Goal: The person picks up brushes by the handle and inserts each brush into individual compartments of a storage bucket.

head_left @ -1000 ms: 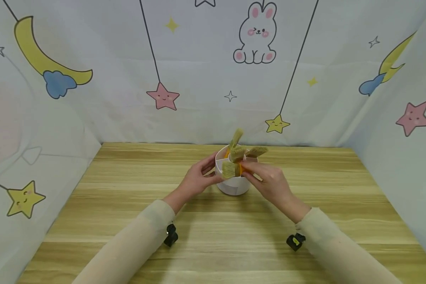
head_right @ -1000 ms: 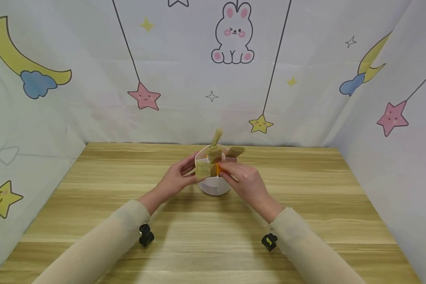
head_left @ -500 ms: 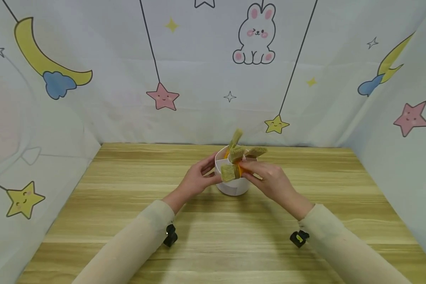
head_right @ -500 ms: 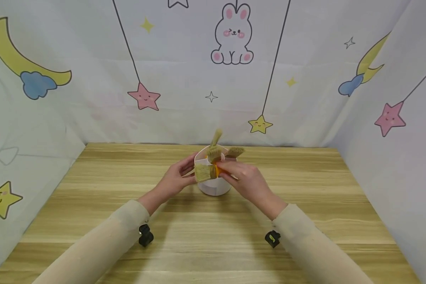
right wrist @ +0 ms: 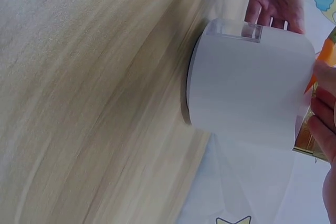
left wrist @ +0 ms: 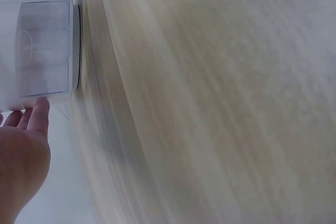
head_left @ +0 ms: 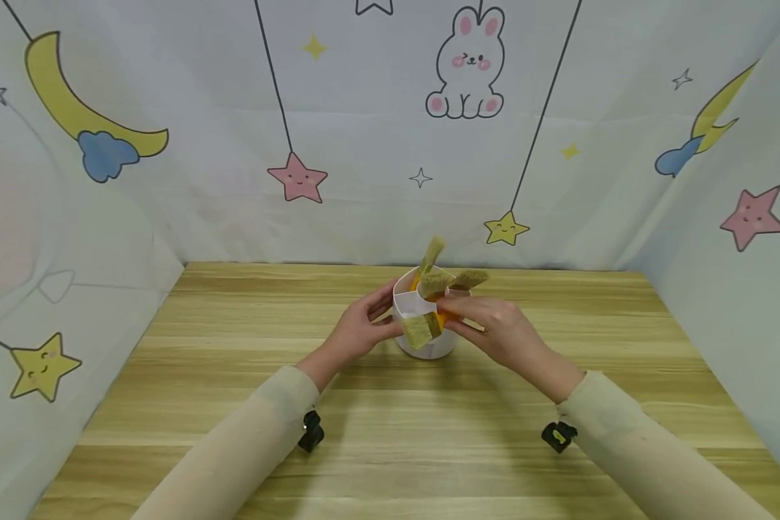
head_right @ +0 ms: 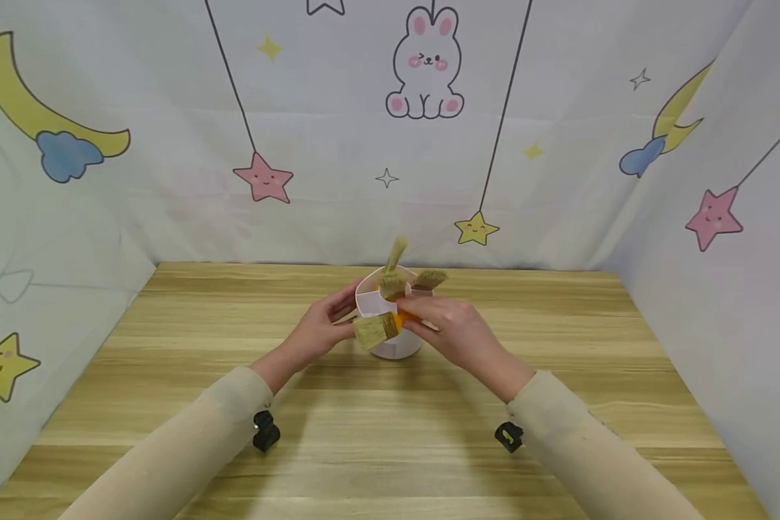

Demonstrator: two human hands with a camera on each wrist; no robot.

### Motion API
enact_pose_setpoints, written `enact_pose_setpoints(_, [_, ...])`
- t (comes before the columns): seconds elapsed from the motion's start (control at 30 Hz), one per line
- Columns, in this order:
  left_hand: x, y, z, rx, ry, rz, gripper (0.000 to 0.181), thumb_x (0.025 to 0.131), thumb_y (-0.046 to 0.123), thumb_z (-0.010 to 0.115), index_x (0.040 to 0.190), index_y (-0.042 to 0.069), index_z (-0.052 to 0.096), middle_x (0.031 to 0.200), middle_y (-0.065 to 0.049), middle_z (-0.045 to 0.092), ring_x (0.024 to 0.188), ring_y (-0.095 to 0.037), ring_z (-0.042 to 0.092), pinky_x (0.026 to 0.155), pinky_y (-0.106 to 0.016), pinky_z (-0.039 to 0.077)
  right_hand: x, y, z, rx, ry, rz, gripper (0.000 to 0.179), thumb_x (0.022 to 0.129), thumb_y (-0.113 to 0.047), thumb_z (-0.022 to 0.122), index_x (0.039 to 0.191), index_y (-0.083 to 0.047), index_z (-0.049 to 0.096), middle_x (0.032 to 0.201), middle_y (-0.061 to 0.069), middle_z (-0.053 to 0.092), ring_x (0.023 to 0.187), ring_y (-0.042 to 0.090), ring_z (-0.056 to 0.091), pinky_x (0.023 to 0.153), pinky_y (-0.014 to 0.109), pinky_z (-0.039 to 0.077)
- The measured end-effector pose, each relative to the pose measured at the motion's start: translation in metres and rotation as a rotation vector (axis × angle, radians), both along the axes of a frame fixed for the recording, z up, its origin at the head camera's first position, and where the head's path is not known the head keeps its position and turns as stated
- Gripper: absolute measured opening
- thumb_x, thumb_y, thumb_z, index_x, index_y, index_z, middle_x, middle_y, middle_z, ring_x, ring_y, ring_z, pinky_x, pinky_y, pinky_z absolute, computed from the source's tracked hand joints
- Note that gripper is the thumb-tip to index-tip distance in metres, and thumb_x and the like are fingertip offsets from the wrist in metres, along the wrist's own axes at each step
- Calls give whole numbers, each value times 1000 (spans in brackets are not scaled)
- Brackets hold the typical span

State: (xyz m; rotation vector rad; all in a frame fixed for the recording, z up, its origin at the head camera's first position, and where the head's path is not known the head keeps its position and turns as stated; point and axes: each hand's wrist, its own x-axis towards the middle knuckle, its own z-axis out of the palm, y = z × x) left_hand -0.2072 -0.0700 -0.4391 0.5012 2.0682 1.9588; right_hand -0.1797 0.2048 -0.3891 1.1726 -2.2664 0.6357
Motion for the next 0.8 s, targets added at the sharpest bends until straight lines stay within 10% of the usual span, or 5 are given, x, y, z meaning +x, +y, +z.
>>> enact_pose_setpoints(0.8, [3, 0, 4, -25, -10, -5, 82, 97, -3, 76, 167, 6, 35, 168, -19, 41, 155, -35, 39, 120, -49, 44, 1, 0, -4, 0, 65, 7, 42, 78, -3, 94, 117, -4, 80, 115, 9, 81, 104, 30, 79, 86, 48, 66])
